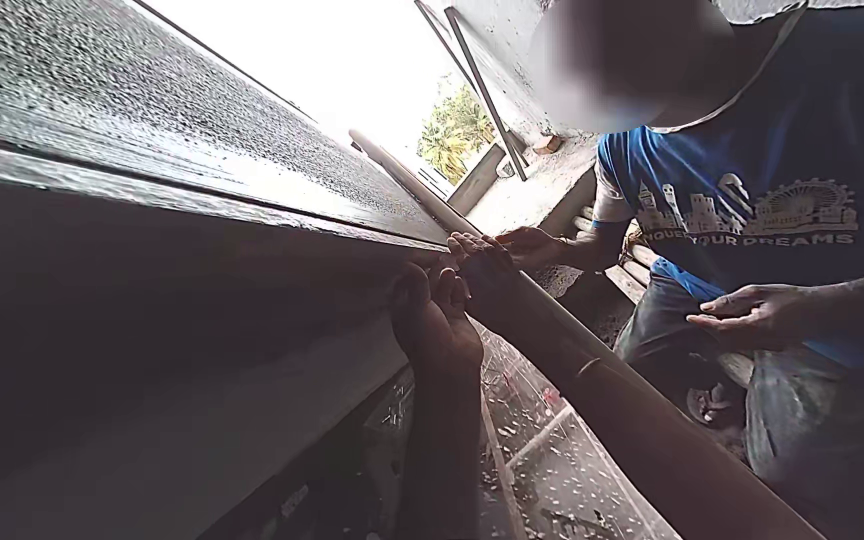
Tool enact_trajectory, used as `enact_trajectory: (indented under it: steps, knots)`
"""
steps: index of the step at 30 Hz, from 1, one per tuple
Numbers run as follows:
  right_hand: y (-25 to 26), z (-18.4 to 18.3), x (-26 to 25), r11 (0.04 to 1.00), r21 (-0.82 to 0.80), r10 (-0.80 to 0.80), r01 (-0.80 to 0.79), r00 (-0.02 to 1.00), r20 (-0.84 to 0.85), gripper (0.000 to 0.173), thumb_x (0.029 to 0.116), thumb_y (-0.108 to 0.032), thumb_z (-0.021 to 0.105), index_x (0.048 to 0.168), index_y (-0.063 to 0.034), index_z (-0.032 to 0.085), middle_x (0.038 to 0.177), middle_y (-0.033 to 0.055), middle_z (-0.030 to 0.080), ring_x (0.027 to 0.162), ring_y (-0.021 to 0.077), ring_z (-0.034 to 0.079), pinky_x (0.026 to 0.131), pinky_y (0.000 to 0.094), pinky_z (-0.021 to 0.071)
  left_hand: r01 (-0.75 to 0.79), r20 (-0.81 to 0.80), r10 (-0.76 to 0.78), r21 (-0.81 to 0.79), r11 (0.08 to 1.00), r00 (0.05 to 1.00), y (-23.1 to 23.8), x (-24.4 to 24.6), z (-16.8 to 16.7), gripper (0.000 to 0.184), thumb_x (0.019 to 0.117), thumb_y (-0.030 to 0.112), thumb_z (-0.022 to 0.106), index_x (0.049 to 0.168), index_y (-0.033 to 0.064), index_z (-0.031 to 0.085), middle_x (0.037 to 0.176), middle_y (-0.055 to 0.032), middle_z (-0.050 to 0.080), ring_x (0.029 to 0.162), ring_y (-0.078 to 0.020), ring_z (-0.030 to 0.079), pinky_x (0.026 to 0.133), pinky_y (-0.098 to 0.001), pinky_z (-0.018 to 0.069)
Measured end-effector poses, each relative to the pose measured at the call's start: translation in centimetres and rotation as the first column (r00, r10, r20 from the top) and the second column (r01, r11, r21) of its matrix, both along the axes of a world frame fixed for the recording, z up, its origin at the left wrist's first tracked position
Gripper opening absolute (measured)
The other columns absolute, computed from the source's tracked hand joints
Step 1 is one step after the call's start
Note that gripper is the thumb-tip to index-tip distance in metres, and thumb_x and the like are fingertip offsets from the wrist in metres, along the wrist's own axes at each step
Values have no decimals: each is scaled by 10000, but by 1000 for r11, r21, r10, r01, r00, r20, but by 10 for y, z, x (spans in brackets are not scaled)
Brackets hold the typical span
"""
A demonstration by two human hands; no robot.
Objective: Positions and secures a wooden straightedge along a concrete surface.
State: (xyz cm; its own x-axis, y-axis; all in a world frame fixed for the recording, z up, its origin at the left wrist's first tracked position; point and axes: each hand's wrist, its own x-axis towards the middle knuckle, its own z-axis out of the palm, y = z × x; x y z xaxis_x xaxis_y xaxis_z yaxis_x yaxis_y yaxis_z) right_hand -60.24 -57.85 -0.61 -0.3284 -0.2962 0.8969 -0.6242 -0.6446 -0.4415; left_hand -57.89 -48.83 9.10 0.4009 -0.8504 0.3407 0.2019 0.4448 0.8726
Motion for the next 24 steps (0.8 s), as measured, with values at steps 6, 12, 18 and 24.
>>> enact_trajectory:
  steps: [6,12,18,24]
  knots:
    - [-17,11,26,990,-90,116,-106,987,111,509,979,-36,525,1488,-15,519,1458,158,593,1361,284,568,1133,415,451,-40,6,40,-13,999,999,3,-3,3,257,1063,252,521,1248,74,508,1060,-117,639,860,-208,683,745,-345,591]
    - [-16,16,26,963,-28,269,-268,949,167,550,959,-63,554,1501,7,490,1433,168,611,1278,307,632,1068,435,499,-3,43,2,40,999,999,6,-1,6,334,1074,312,486,1300,65,476,1112,-153,659,877,-239,716,717,-354,607]
    - [-22,24,36,997,-58,65,-55,983,174,461,1004,-235,618,1377,35,593,1275,181,699,1050,303,739,850,445,611,229,895,67,-185,956,442,74,66,1,222,1035,180,569,1124,-17,518,1184,-143,716,892,-147,746,744,-273,630]
    - [-30,23,38,999,-48,-12,18,992,126,522,993,-263,640,1388,67,556,1147,201,721,808,302,746,679,428,616,363,622,471,-301,882,-626,175,36,93,293,995,92,595,1243,-54,652,1288,-173,678,1228,-198,624,1076,-288,427]
